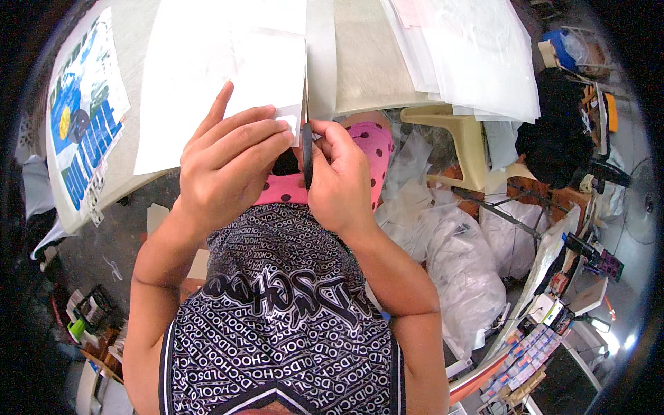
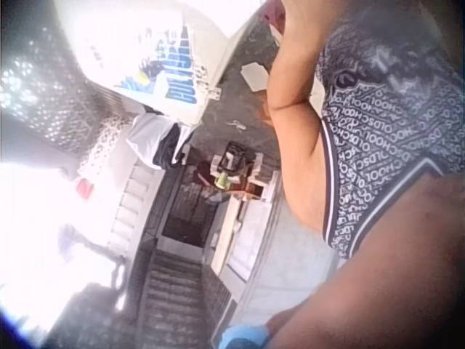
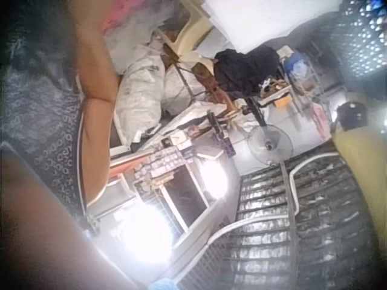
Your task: The person cuts out several printed designs from translucent sheets using scissors on a white table.
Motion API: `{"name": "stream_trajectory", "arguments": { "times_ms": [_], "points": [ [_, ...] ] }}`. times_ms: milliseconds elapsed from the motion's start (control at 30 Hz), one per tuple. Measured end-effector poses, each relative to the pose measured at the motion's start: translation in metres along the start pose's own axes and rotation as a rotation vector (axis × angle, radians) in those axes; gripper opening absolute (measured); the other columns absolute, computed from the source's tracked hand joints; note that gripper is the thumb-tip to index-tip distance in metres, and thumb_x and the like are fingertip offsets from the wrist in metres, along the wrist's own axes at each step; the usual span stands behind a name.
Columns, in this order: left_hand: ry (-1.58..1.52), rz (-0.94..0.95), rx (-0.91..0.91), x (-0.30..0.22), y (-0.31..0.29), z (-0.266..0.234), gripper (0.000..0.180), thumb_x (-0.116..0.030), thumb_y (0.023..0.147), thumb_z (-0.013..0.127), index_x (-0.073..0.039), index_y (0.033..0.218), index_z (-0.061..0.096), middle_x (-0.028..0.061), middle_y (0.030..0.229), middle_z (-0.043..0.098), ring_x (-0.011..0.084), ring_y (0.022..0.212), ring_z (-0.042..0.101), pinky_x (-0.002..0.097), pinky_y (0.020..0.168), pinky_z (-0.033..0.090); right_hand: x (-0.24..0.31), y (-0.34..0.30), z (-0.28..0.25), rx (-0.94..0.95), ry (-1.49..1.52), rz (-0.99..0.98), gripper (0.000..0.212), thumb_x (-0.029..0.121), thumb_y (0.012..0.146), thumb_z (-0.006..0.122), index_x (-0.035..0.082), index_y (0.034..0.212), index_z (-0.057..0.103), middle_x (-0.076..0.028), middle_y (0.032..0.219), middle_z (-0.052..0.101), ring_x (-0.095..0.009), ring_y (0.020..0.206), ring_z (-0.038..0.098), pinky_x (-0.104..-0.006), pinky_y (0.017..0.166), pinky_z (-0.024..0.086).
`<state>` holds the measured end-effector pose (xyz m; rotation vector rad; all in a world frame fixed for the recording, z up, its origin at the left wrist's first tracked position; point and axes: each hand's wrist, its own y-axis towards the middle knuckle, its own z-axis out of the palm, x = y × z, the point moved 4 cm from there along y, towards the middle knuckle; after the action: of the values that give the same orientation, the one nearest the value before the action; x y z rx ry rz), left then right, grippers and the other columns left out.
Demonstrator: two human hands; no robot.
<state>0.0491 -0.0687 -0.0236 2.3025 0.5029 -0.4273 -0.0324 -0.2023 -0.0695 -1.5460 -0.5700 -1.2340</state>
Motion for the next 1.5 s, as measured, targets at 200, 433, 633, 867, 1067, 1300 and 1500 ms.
{"name": "stream_trajectory", "arguments": {
  "times_ms": [200, 433, 633, 867, 1067, 1300, 1500],
  "points": [
    [-0.021, -0.019, -0.027, -0.002, -0.003, 0.000, 0.024, -0.002, 0.071, 0.078, -0.007, 0.094, 0.076, 0.0068, 0.093, 0.075, 0.0257, 0.098, 0.074, 0.0570, 0.113, 0.040, -0.003, 0.004, 0.003, -0.019, 0.001, -0.035, 0.030, 0.003, 0.101, 0.050, -0.004, 0.131, 0.054, -0.006, 0.083, 0.067, -0.006, 0.068, 0.057, -0.0239, 0.059, 0.046],
    [-0.047, -0.026, -0.040, -0.009, -0.001, -0.008, 0.022, 0.000, 0.072, 0.076, -0.005, 0.094, 0.076, 0.0074, 0.092, 0.075, 0.0261, 0.097, 0.074, 0.0583, 0.113, 0.039, 0.019, 0.017, 0.009, 0.007, -0.080, -0.129, 0.045, 0.002, 0.101, 0.047, 0.001, 0.146, 0.045, -0.009, 0.082, 0.068, -0.008, 0.067, 0.059, -0.0248, 0.057, 0.047],
    [-0.067, -0.033, -0.053, -0.011, 0.000, -0.009, 0.022, 0.001, 0.072, 0.075, -0.005, 0.093, 0.076, 0.0080, 0.091, 0.074, 0.0266, 0.097, 0.074, 0.0582, 0.113, 0.039, 0.019, 0.024, 0.010, -0.034, -0.034, -0.135, 0.046, 0.002, 0.101, 0.048, -0.001, 0.147, 0.044, -0.008, 0.083, 0.069, -0.007, 0.067, 0.058, -0.0234, 0.055, 0.045],
    [-0.099, -0.014, -0.028, -0.015, -0.001, -0.013, 0.025, 0.000, 0.069, 0.076, -0.004, 0.094, 0.075, 0.0088, 0.092, 0.074, 0.0273, 0.097, 0.074, 0.0568, 0.108, 0.045, 0.024, 0.032, 0.004, -0.072, -0.160, -0.196, 0.041, 0.003, 0.100, 0.050, -0.003, 0.140, 0.052, -0.007, 0.078, 0.068, -0.005, 0.065, 0.057, -0.0244, 0.055, 0.045],
    [-0.118, 0.001, 0.032, -0.029, 0.004, -0.030, 0.026, 0.000, 0.068, 0.076, -0.002, 0.094, 0.075, 0.0103, 0.094, 0.073, 0.0291, 0.097, 0.074, 0.0536, 0.102, 0.051, 0.031, 0.051, 0.000, -0.069, -0.159, -0.219, 0.039, 0.009, 0.099, 0.055, -0.002, 0.137, 0.055, -0.003, 0.067, 0.063, -0.006, 0.057, 0.055, -0.0250, 0.052, 0.043],
    [-0.166, 0.019, 0.013, -0.034, 0.000, -0.036, 0.023, 0.003, 0.072, 0.076, 0.000, 0.095, 0.074, 0.0130, 0.095, 0.073, 0.0280, 0.096, 0.074, 0.0425, 0.085, 0.061, 0.031, 0.052, -0.005, -0.058, -0.130, -0.126, 0.036, 0.016, 0.101, 0.058, 0.001, 0.135, 0.060, -0.002, 0.077, 0.067, -0.004, 0.063, 0.055, -0.0219, 0.056, 0.042],
    [-0.549, -0.327, 0.245, -0.032, 0.014, -0.051, 0.036, 0.001, 0.076, 0.077, 0.002, 0.111, 0.071, 0.0171, 0.109, 0.073, 0.0319, 0.102, 0.073, 0.0382, 0.091, 0.057, 0.022, 0.043, -0.007, -0.070, -0.124, -0.124, 0.041, 0.014, 0.100, 0.060, 0.002, 0.139, 0.056, -0.002, 0.074, 0.065, -0.005, 0.061, 0.054, -0.0229, 0.054, 0.042]
  ]
}}
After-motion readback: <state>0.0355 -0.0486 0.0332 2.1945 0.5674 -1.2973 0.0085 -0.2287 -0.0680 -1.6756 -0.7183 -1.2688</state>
